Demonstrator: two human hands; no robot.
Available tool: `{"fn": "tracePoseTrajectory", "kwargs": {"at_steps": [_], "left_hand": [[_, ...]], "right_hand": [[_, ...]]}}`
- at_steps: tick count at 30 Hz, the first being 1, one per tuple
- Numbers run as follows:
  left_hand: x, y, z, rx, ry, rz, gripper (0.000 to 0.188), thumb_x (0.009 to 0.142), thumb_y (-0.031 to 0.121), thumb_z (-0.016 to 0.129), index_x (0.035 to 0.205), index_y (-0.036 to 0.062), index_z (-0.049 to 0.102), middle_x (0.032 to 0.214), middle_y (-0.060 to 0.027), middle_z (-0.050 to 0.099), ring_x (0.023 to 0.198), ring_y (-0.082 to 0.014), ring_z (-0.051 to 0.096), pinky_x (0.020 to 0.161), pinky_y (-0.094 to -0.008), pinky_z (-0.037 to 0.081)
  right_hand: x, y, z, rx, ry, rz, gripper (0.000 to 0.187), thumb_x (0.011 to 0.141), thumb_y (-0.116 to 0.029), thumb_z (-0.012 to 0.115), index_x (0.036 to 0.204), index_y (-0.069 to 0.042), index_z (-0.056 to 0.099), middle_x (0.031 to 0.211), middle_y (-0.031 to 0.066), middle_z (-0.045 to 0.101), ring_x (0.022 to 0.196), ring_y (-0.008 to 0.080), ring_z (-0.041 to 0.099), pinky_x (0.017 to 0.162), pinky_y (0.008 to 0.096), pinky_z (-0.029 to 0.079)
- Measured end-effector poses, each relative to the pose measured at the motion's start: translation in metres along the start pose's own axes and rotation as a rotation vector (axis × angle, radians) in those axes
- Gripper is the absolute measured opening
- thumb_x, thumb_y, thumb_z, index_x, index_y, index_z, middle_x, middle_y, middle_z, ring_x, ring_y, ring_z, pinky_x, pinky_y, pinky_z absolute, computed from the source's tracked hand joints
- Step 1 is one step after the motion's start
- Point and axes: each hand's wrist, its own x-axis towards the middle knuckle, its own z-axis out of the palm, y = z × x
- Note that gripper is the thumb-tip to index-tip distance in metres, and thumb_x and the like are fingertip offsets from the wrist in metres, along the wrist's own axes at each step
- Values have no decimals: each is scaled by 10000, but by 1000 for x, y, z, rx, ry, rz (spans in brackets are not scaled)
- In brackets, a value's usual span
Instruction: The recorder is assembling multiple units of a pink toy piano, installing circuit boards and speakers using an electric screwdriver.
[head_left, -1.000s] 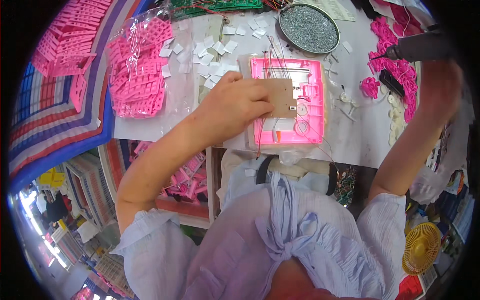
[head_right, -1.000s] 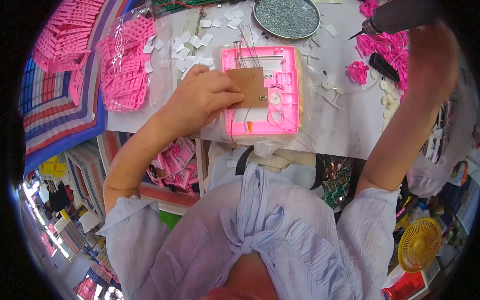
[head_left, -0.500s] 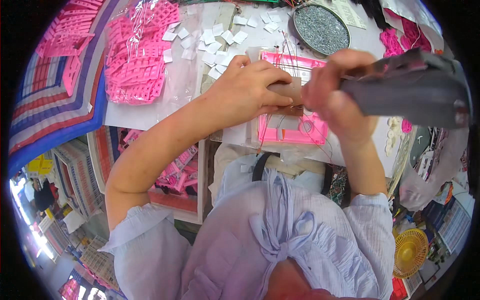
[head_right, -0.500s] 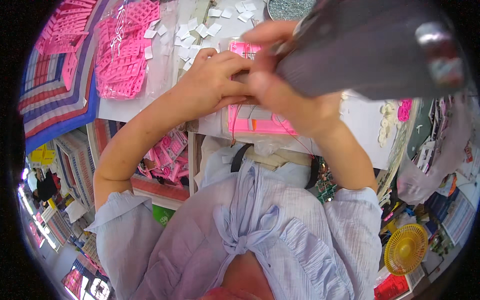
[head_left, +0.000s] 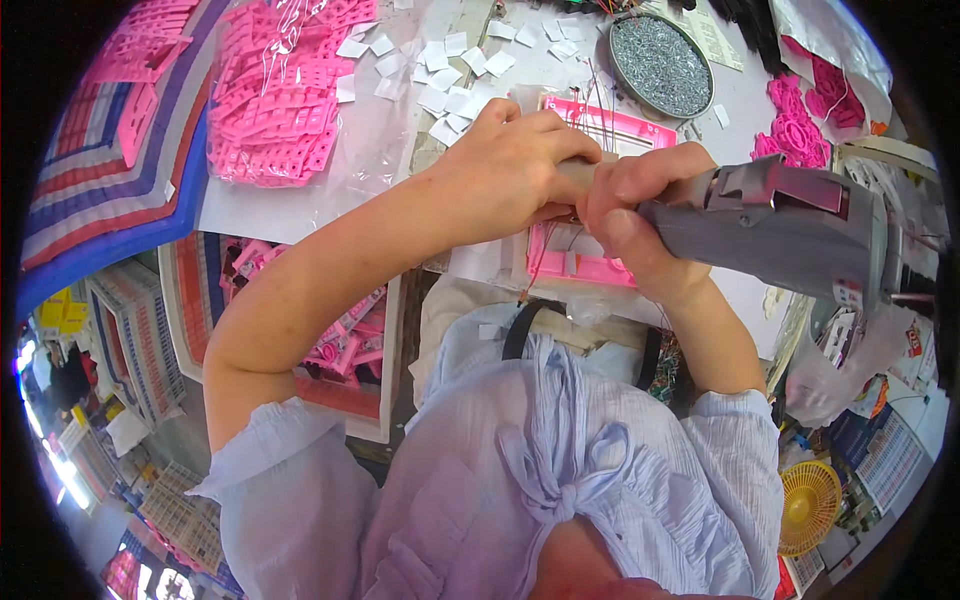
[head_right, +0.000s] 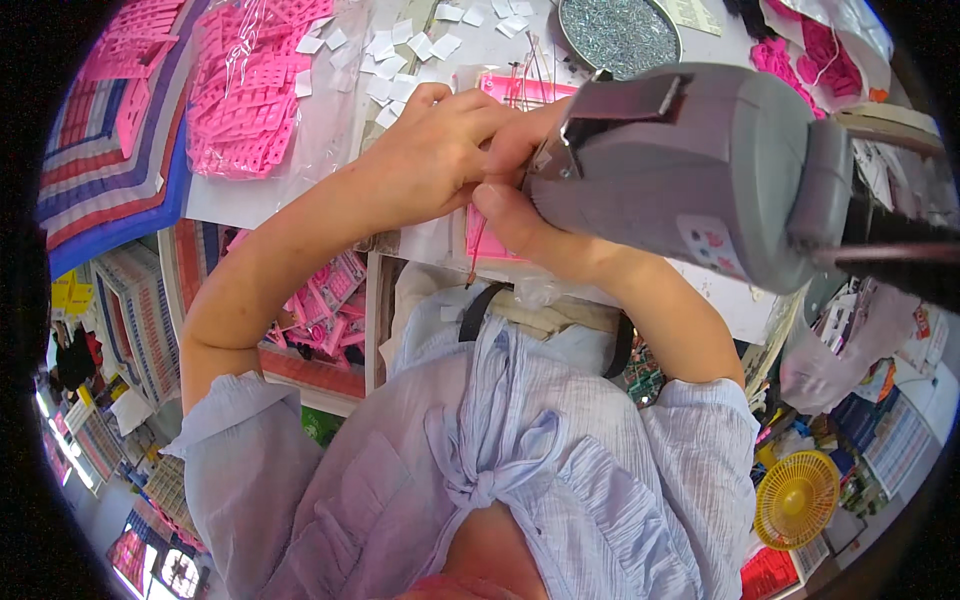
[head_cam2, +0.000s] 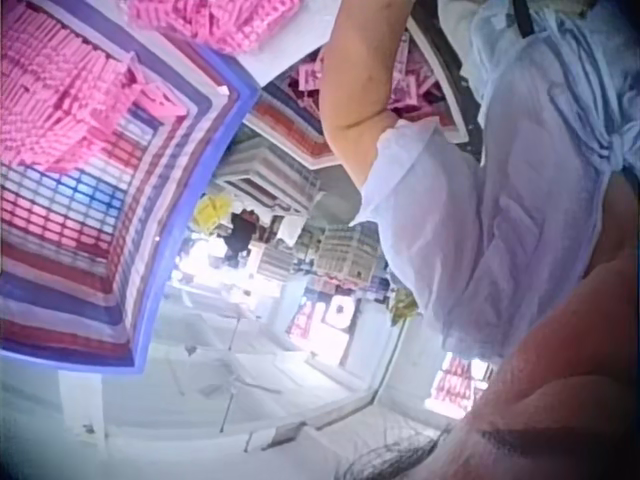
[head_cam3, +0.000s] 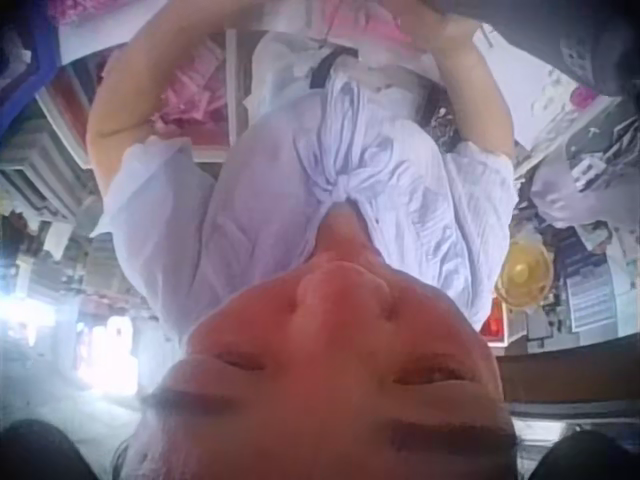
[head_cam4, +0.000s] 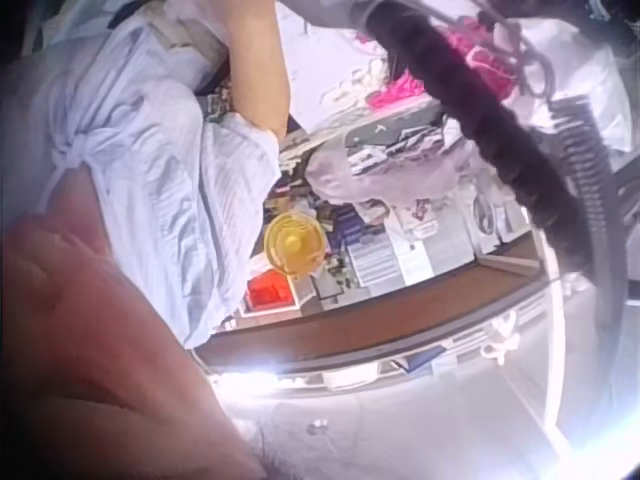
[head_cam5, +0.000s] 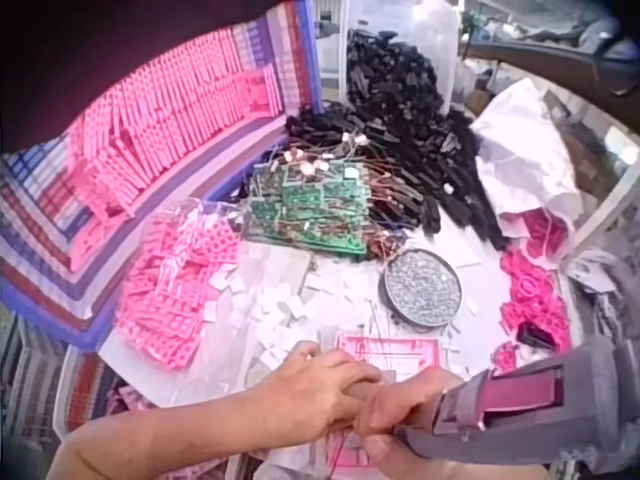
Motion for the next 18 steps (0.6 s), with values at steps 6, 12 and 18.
{"fn": "tracePoseTrajectory", "kwargs": {"at_steps": [6, 12, 18], "left_hand": [[0, 0, 3, 17, 6, -11, 220, 823, 251, 743, 1042, 240, 765, 1261, 50, 647, 1170, -184, 572, 938, -462, 383], [1, 5, 0, 27, -15, -30, 207, 820, 237, 744, 1026, 237, 763, 1263, 40, 638, 1181, -189, 566, 963, -482, 375], [0, 21, -2, -28, -19, -66, 255, 813, 159, 745, 1065, 193, 732, 1295, -12, 599, 1222, -237, 539, 1027, -526, 339]], "right_hand": [[4, -15, 3, -127, -122, 24, 278, 890, 95, 592, 1057, -62, 436, 737, 81, 535, 621, 173, 527, 604, 342, 475], [4, -6, -2, -20, -38, 10, 324, 883, 44, 635, 1153, -53, 485, 749, 85, 555, 669, 192, 568, 619, 318, 485], [7, -43, -72, 315, 304, -76, 389, 986, -229, 526, 1359, -122, 521, 663, -42, 355, 627, 123, 384, 634, 332, 373]]}}
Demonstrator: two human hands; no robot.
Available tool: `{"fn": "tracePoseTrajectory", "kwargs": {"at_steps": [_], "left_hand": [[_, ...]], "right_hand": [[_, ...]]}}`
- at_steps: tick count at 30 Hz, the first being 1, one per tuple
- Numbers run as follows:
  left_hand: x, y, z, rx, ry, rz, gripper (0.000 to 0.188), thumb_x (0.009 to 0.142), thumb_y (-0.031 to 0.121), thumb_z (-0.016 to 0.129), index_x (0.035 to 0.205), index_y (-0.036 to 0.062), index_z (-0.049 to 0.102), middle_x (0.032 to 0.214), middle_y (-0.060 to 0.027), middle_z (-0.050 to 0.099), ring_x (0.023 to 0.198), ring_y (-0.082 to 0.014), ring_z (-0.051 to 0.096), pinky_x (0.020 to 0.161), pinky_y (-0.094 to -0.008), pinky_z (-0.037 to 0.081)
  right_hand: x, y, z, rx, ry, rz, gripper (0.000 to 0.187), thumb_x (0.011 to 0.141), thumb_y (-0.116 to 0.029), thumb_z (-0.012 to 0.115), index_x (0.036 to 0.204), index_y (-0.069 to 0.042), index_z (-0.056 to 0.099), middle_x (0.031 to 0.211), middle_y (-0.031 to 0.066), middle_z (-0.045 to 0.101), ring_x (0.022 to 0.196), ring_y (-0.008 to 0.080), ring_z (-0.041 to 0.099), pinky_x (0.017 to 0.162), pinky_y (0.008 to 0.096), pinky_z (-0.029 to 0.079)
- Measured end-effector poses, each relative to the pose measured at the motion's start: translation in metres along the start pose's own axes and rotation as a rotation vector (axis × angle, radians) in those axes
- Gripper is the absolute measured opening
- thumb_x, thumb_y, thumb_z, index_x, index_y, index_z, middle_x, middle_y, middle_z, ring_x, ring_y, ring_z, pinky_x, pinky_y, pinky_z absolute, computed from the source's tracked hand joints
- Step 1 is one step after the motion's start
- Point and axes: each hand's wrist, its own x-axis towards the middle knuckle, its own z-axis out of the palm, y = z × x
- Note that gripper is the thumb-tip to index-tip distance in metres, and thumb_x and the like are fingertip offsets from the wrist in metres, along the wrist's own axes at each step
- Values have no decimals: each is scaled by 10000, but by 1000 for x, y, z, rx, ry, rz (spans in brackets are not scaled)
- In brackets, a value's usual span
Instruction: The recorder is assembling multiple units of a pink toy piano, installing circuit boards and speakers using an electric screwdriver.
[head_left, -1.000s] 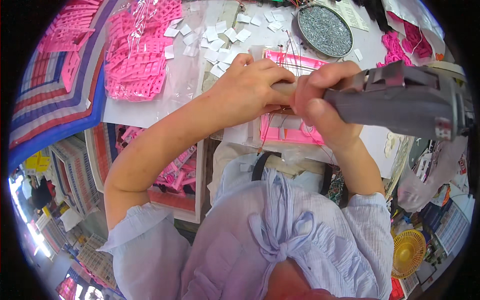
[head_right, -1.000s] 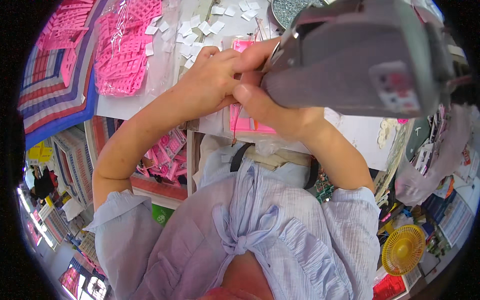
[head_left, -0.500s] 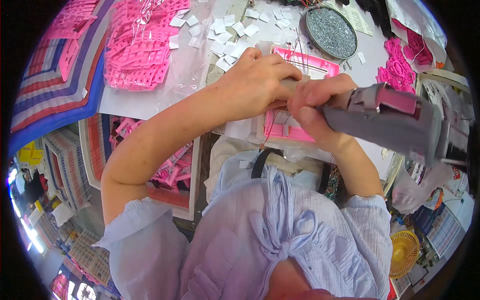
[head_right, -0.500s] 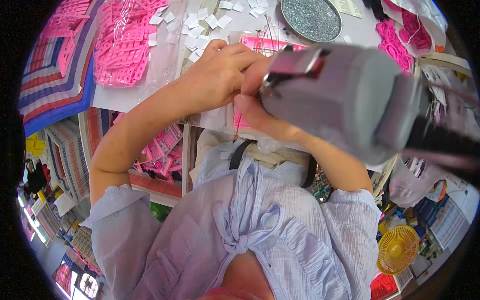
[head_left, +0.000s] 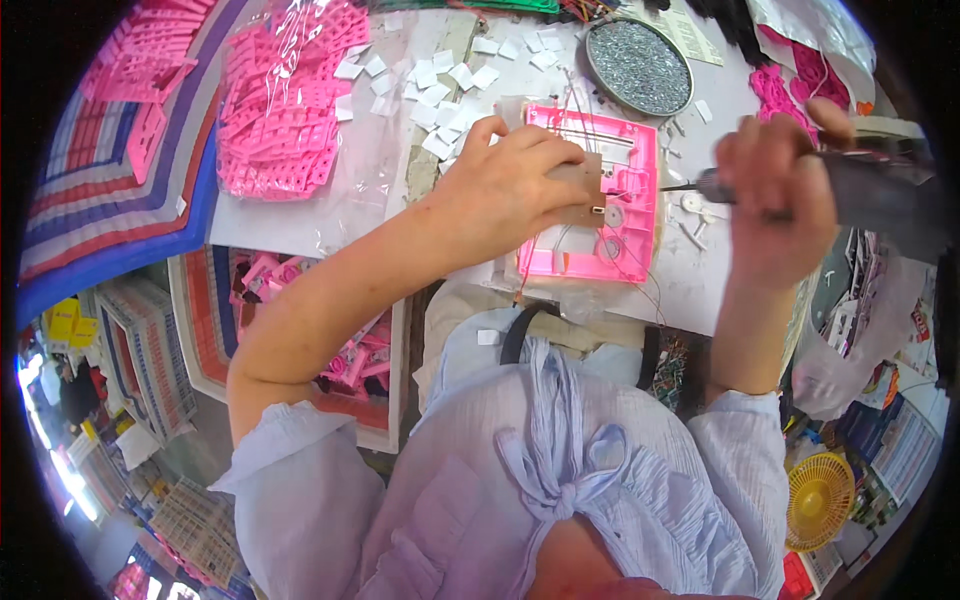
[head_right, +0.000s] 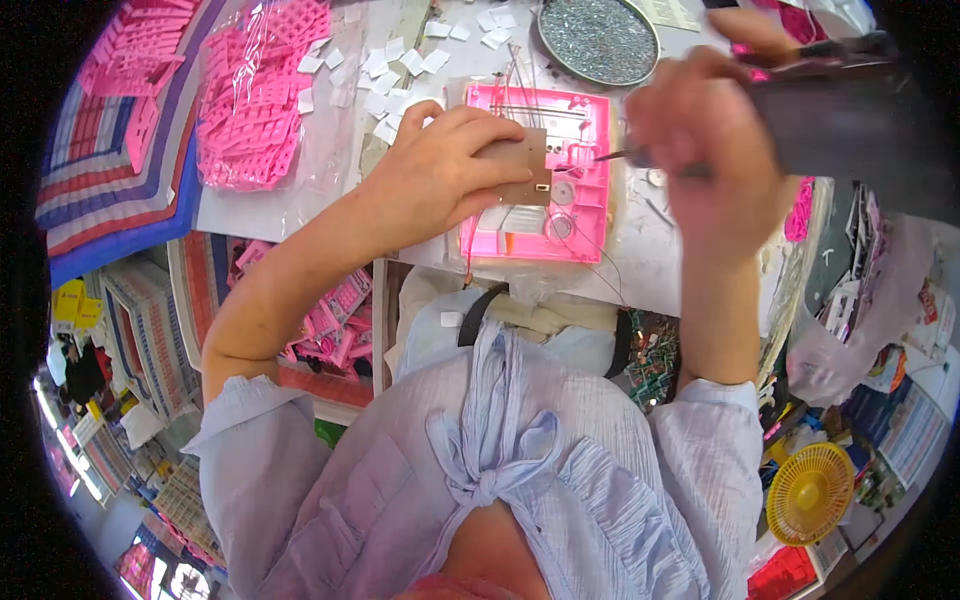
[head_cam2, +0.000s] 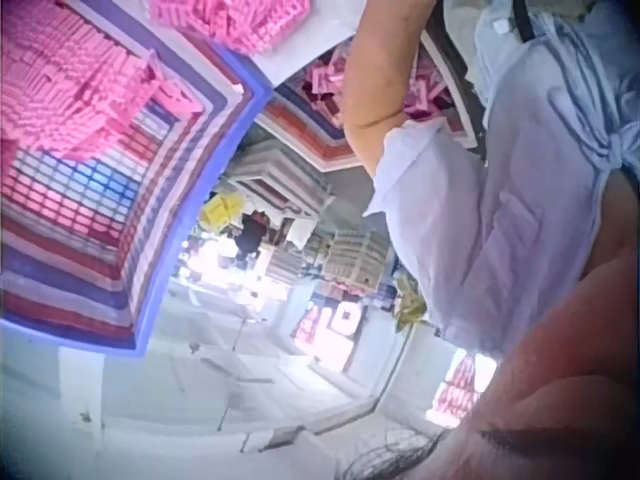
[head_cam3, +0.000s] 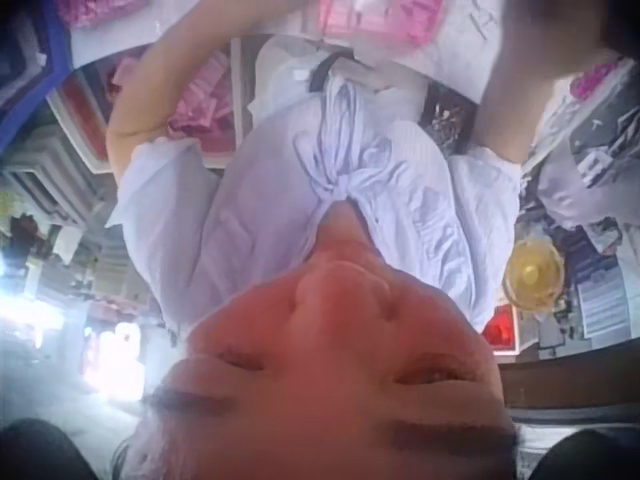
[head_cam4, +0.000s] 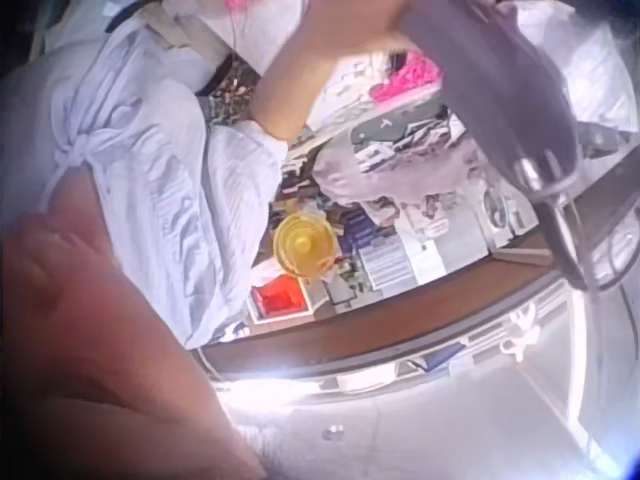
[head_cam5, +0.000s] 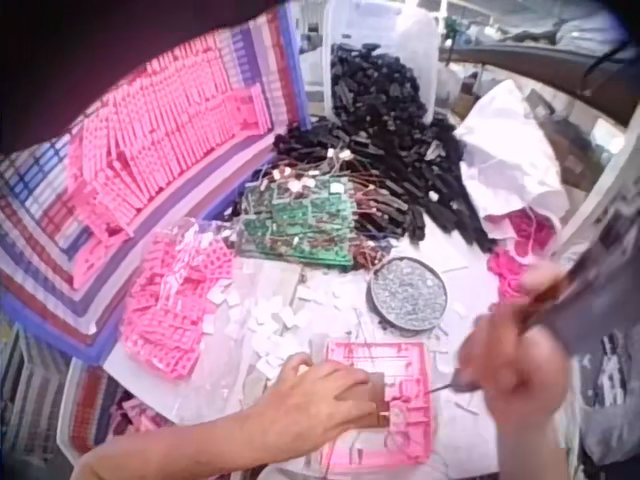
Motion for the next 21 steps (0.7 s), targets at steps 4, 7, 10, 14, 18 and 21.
{"fn": "tracePoseTrajectory", "kwargs": {"at_steps": [4, 7, 10, 14, 18, 21], "left_hand": [[35, -11, -16, -130, 26, 6, 253, 834, 152, 726, 1087, 168, 728, 1209, -53, 656, 1137, -267, 600, 960, -456, 444], [99, -28, -29, -10, 160, -48, 202, 842, 169, 676, 1026, 111, 736, 1032, -97, 703, 1022, -317, 641, 843, -427, 523], [174, -51, 2, 261, 125, -130, 182, 838, 160, 613, 909, 126, 777, 959, -84, 736, 1028, -291, 668, 859, -471, 493], [205, -67, 34, 492, -149, -57, 213, 855, 155, 584, 926, 150, 784, 996, -56, 746, 1041, -250, 678, 904, -493, 421], [217, -69, 45, 488, -48, -43, 194, 850, 182, 619, 966, 153, 771, 1010, -42, 739, 1018, -241, 673, 914, -498, 393], [217, -79, 52, 513, 102, -23, 201, 852, 274, 626, 830, 118, 752, 865, -71, 733, 891, -271, 691, 861, -493, 422]], "right_hand": [[12, -25, -20, -52, 101, -64, 396, 955, -69, 623, 1319, 52, 521, 783, 65, 596, 703, 162, 572, 674, 310, 467], [13, -21, -35, -187, 231, -63, 395, 962, -41, 610, 1332, 61, 516, 887, 87, 639, 799, 187, 601, 782, 354, 475], [20, -12, -55, -208, 322, -70, 407, 939, -9, 670, 1315, 71, 537, 922, 99, 689, 858, 184, 671, 824, 309, 510], [16, -16, -81, -374, 370, -35, 418, 973, -9, 606, 1358, 84, 471, 1017, 113, 648, 925, 184, 605, 874, 348, 489], [10, -19, -93, -394, 361, -31, 440, 969, -5, 608, 1373, 84, 457, 1020, 115, 647, 923, 182, 612, 877, 350, 498], [15, -15, -95, -354, 310, 42, 496, 963, -39, 627, 1402, 83, 431, 1026, 111, 644, 922, 187, 613, 900, 388, 505]]}}
